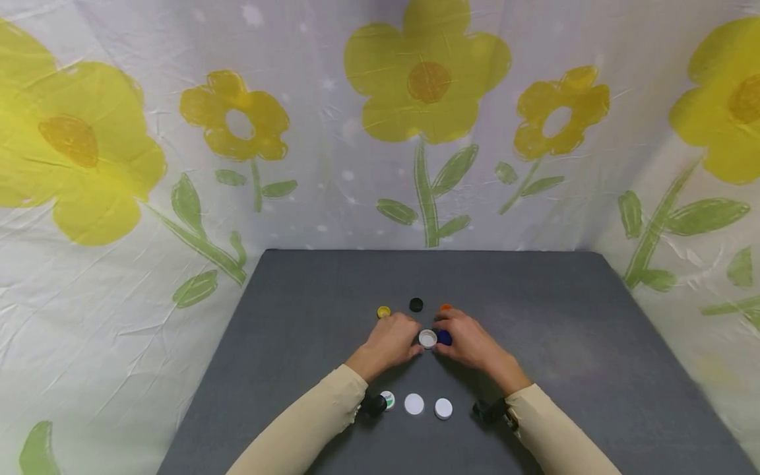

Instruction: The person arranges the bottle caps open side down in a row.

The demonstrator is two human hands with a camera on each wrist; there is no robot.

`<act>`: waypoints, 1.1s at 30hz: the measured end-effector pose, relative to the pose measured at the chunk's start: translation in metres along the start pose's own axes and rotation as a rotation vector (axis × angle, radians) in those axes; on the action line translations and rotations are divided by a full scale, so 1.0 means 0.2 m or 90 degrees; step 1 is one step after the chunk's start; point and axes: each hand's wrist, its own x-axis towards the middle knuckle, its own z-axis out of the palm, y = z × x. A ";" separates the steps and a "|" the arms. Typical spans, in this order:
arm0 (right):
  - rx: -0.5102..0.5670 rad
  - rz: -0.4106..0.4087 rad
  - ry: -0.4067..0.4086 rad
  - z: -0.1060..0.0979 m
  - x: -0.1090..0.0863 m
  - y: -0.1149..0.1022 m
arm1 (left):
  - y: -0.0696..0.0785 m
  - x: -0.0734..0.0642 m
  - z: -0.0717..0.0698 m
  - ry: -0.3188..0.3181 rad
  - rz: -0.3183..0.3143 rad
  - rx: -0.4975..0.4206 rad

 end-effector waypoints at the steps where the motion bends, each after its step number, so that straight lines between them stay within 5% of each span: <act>1: 0.000 -0.001 -0.001 0.00 0.00 0.00 | 0.00 0.00 0.00 0.000 -0.001 0.001; 15: -0.009 -0.031 -0.004 0.02 0.02 0.00 | 0.00 0.02 0.04 0.010 -0.003 -0.003; 33: 0.035 -0.027 0.053 -0.06 0.01 -0.11 | -0.04 -0.08 -0.09 0.054 0.002 -0.024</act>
